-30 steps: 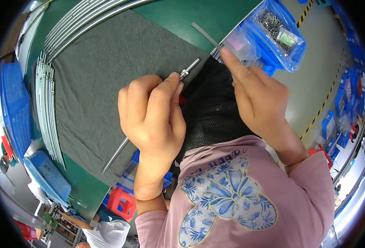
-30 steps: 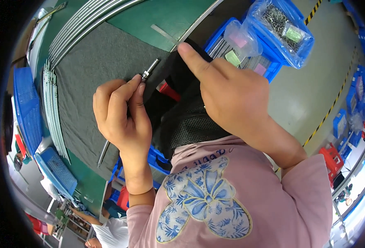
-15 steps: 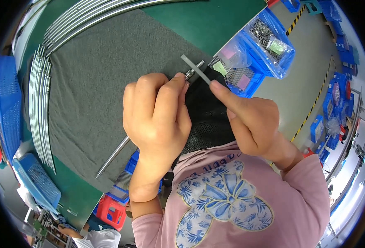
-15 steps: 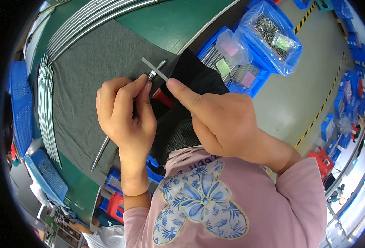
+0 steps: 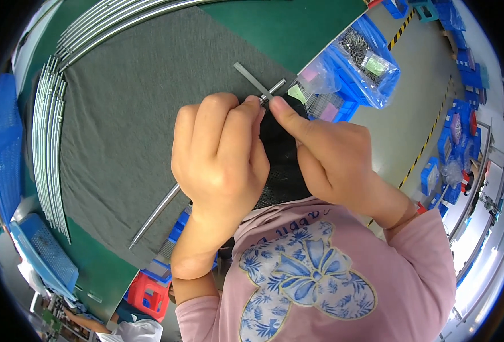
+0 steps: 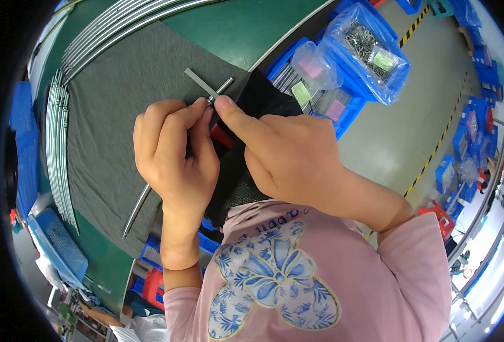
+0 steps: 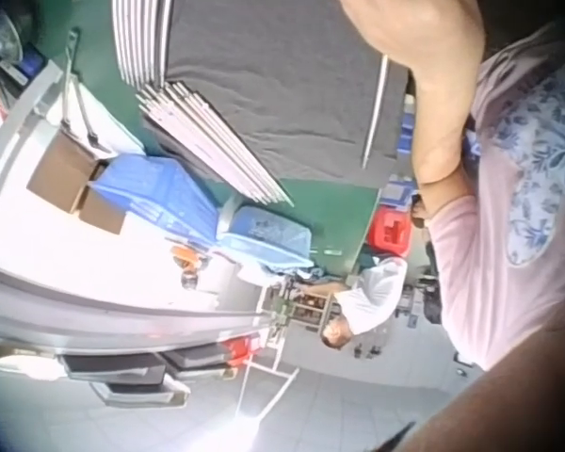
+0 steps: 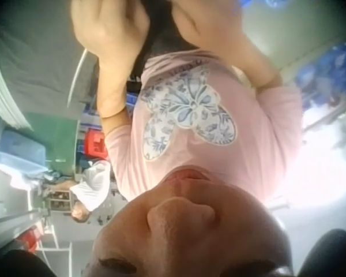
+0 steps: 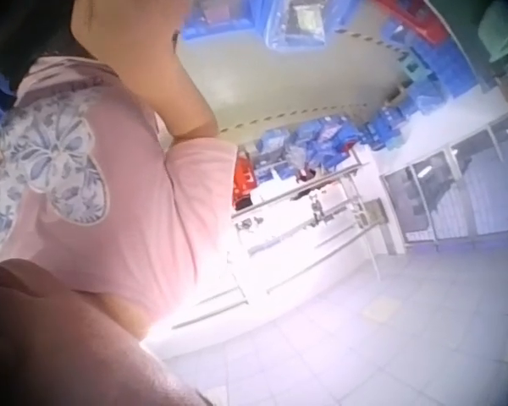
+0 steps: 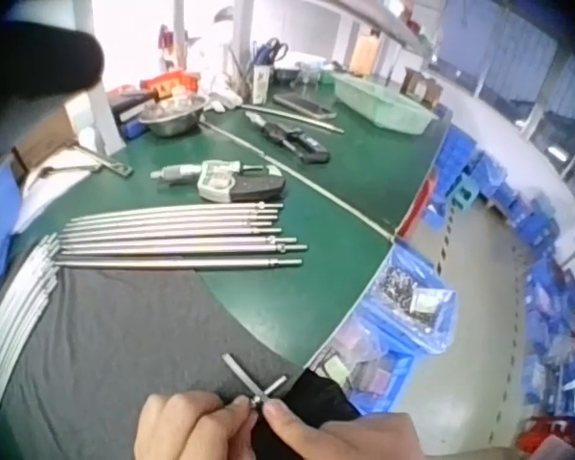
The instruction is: Using a small metal file to smooth a component attached to a long metal rod on a workbench.
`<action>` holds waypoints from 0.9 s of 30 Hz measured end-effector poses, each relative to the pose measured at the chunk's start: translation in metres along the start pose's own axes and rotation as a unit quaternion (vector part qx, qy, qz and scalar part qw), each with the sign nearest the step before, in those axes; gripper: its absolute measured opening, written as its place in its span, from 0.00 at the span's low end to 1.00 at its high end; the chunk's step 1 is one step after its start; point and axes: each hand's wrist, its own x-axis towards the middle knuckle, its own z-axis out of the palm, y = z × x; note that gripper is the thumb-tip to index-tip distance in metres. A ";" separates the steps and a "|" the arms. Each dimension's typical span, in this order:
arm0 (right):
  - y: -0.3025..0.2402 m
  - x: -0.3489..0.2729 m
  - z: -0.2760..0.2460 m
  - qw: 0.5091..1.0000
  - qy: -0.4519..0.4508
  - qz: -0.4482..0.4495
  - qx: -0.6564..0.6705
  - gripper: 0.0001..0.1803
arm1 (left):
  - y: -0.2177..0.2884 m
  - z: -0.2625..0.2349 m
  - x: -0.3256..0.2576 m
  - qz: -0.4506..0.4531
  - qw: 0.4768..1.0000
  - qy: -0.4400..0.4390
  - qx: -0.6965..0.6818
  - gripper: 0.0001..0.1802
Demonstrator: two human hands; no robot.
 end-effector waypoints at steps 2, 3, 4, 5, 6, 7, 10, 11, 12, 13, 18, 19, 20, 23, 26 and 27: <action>0.000 -0.013 -0.002 1.000 -0.015 0.003 -0.018 0.29 | 0.000 0.002 0.002 -0.008 1.000 -0.001 0.000 0.11; 0.002 -0.020 -0.005 0.999 -0.028 0.008 -0.035 0.29 | 0.000 0.005 0.002 -0.009 1.000 0.002 -0.010 0.11; 0.001 -0.024 -0.009 0.999 -0.035 0.021 -0.010 0.27 | 0.001 0.006 0.000 -0.012 1.000 0.002 -0.018 0.10; 0.004 -0.021 -0.009 0.999 -0.040 0.015 -0.009 0.27 | 0.001 0.005 0.001 -0.017 1.000 0.007 -0.014 0.10; 0.007 -0.013 -0.009 1.000 -0.028 0.002 -0.011 0.26 | 0.000 0.005 0.004 -0.014 1.000 -0.002 -0.009 0.11; 0.005 -0.003 -0.006 1.000 -0.020 -0.012 -0.011 0.25 | -0.003 0.002 0.003 -0.014 1.000 -0.011 -0.003 0.12; 0.008 0.013 0.010 0.999 0.018 -0.031 -0.010 0.26 | -0.006 0.003 0.002 -0.026 0.999 0.007 -0.021 0.09; 0.009 0.003 0.007 0.999 -0.004 -0.033 -0.038 0.25 | -0.005 0.001 0.000 -0.052 0.998 -0.009 -0.044 0.12; 0.012 -0.012 0.002 1.000 -0.006 -0.004 -0.027 0.24 | 0.001 0.002 0.003 -0.060 0.997 -0.016 -0.042 0.08; 0.017 -0.022 -0.003 1.000 -0.010 0.024 -0.016 0.22 | 0.000 0.007 0.005 -0.048 0.997 -0.013 -0.062 0.05; 0.040 -0.009 -0.003 0.993 0.068 0.090 0.036 0.17 | 0.012 0.023 0.007 -0.041 0.995 0.085 -0.012 0.05; 0.037 -0.011 0.002 0.993 0.086 0.079 0.034 0.16 | 0.014 0.025 0.006 -0.049 0.994 0.102 0.003 0.05; 0.041 -0.017 0.001 0.995 0.065 0.063 0.043 0.16 | 0.014 0.025 0.006 -0.055 0.994 0.097 0.018 0.05; 0.062 -0.011 -0.005 0.995 0.070 0.025 0.059 0.17 | 0.013 0.040 0.014 -0.073 0.995 0.067 0.032 0.06; 0.054 0.015 0.005 0.991 0.101 0.053 0.076 0.18 | 0.013 0.048 0.021 -0.070 0.997 0.035 0.019 0.08; 0.059 0.006 0.003 0.991 0.100 0.050 0.075 0.18 | 0.014 0.049 0.021 -0.067 0.997 0.028 0.017 0.08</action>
